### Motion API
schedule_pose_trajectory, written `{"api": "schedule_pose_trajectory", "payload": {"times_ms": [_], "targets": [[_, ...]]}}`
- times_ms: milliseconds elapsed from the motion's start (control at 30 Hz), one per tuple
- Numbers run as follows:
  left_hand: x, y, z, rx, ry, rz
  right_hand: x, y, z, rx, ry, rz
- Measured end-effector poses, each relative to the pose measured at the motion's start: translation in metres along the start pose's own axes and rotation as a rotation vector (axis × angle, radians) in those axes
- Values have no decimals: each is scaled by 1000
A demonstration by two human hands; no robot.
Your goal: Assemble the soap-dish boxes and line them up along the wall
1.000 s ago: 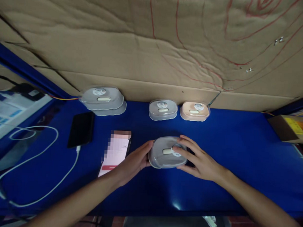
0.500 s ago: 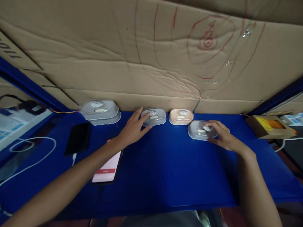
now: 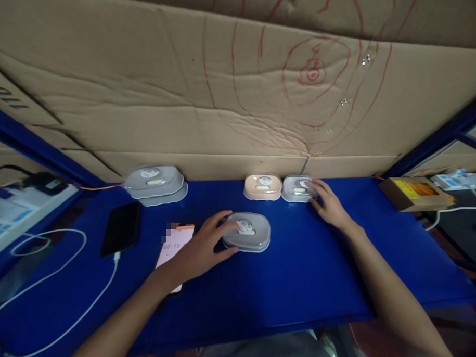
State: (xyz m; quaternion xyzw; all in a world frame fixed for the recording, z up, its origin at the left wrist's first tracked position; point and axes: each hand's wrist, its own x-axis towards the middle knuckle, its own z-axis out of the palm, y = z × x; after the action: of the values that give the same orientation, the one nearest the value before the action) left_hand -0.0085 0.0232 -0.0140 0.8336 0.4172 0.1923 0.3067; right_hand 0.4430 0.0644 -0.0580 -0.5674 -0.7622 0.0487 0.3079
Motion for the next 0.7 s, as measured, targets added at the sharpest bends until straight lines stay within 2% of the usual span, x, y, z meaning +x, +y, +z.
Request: {"api": "schedule_pose_trajectory", "payload": {"times_ms": [167, 233, 333, 367, 467, 500, 600, 700], "targets": [[-4, 6, 2, -2, -54, 10, 12, -34, 37, 63, 60, -52], [-5, 9, 3, -29, -94, -8, 11, -50, 38, 77, 69, -64], [-6, 11, 5, -57, -148, -19, 0, -82, 26, 99, 48, -90], [-7, 10, 6, -58, -152, -15, -6, -95, 22, 116, 10, -112], [-7, 8, 8, -55, -149, 31, -26, -136, 18, 241, -311, -290], [-7, 7, 9, -57, -147, 50, -32, -147, 20, 217, -367, -344], [-8, 5, 10, -74, -137, 66, -43, -163, 32, 201, -431, -420], [-10, 1, 12, -77, -138, 27, -45, -156, 38, 317, -427, -379]]}}
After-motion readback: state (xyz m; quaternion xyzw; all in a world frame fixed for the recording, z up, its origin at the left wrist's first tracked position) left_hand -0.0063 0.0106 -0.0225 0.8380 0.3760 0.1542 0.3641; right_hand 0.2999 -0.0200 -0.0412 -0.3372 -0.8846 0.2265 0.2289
